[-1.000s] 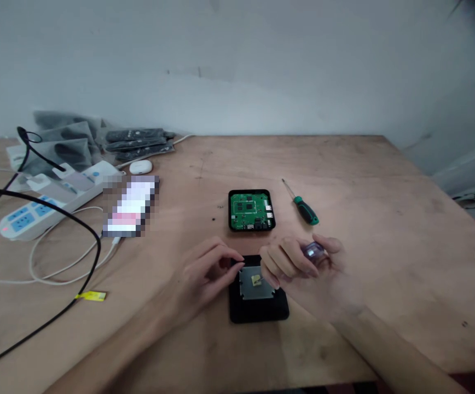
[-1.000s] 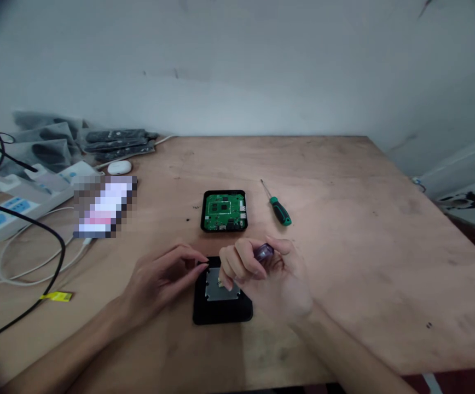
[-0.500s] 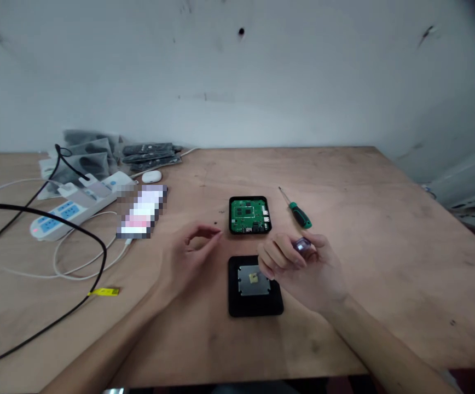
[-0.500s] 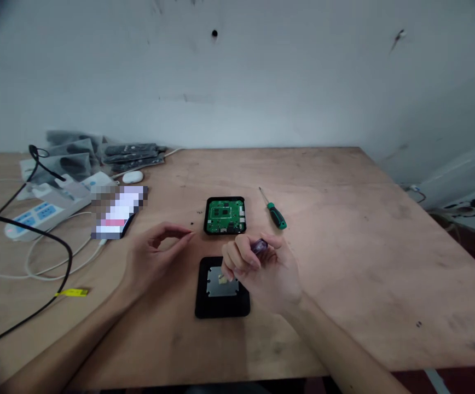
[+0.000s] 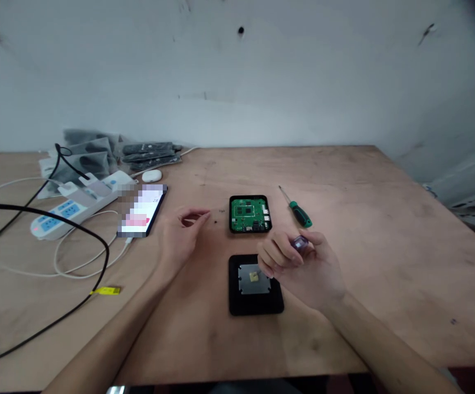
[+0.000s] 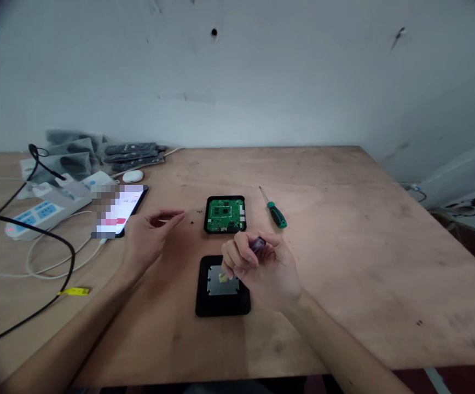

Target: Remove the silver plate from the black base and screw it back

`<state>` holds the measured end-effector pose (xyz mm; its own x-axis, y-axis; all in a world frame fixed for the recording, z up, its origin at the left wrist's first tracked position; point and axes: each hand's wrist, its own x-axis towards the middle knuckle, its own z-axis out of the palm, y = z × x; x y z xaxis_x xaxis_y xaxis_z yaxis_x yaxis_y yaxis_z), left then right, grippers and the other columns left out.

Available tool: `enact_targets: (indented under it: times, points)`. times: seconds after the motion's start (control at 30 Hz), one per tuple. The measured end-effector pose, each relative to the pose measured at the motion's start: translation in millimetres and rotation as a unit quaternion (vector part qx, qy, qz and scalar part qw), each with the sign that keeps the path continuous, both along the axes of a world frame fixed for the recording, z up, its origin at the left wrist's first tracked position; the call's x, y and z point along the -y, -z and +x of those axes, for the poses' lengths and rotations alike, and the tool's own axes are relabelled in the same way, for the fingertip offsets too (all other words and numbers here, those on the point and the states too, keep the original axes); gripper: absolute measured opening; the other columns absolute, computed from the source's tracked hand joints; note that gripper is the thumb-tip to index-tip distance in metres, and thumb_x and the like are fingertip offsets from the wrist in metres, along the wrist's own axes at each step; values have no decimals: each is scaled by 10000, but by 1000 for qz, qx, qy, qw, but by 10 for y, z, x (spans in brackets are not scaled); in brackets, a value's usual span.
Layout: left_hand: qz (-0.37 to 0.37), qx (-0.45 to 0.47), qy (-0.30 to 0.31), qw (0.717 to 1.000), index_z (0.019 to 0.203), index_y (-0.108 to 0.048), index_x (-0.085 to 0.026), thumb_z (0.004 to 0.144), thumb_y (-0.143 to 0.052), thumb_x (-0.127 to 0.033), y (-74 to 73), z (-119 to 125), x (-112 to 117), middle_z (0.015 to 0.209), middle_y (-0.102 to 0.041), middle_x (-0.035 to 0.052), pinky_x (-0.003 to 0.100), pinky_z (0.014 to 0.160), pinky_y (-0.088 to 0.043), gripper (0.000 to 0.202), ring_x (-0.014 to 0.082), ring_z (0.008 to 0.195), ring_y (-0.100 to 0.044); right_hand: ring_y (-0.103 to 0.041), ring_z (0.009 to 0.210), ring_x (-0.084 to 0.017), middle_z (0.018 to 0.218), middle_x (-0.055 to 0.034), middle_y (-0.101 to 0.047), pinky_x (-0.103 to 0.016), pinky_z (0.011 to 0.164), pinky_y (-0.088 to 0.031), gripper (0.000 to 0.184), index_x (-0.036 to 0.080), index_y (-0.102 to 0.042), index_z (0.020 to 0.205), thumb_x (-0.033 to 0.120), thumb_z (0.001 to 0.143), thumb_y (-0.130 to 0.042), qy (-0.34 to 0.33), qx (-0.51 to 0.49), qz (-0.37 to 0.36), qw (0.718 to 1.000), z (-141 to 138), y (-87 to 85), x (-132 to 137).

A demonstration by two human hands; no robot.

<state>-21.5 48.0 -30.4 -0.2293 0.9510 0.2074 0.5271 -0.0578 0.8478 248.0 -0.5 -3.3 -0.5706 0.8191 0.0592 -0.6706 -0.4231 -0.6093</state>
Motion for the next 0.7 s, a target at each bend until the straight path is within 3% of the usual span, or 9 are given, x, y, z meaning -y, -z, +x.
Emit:
enact_targets:
  times: [0.3, 0.4, 0.7]
  points:
    - [27, -60, 25, 997, 1065, -842, -223, 970, -725, -262, 176, 24, 35, 1003, -840, 39, 326, 778, -612, 156, 187, 817, -751, -310, 658, -211, 664, 2, -327, -364, 693, -365, 485, 230, -528, 657, 505, 1048, -450, -14, 4, -5, 1000, 11, 1, 13]
    - [35, -70, 31, 996, 1134, -817, -213, 973, -720, -238, 181, 24, 37, 1008, -834, 44, 330, 792, -616, 190, 195, 856, -764, -306, 651, -210, 659, 4, -323, -366, 683, -363, 488, 234, -532, 657, 522, 1045, -468, -14, 9, -2, 1000, 10, -11, 14]
    - [43, -95, 31, 994, 1116, -808, -212, 984, -736, -220, 126, 36, 56, 996, -835, 35, 313, 777, -627, 150, 180, 818, -754, -306, 641, -214, 649, 5, -321, -375, 667, -355, 498, 242, -533, 664, 545, 1054, -469, -15, 15, 7, 1000, 17, -10, 26]
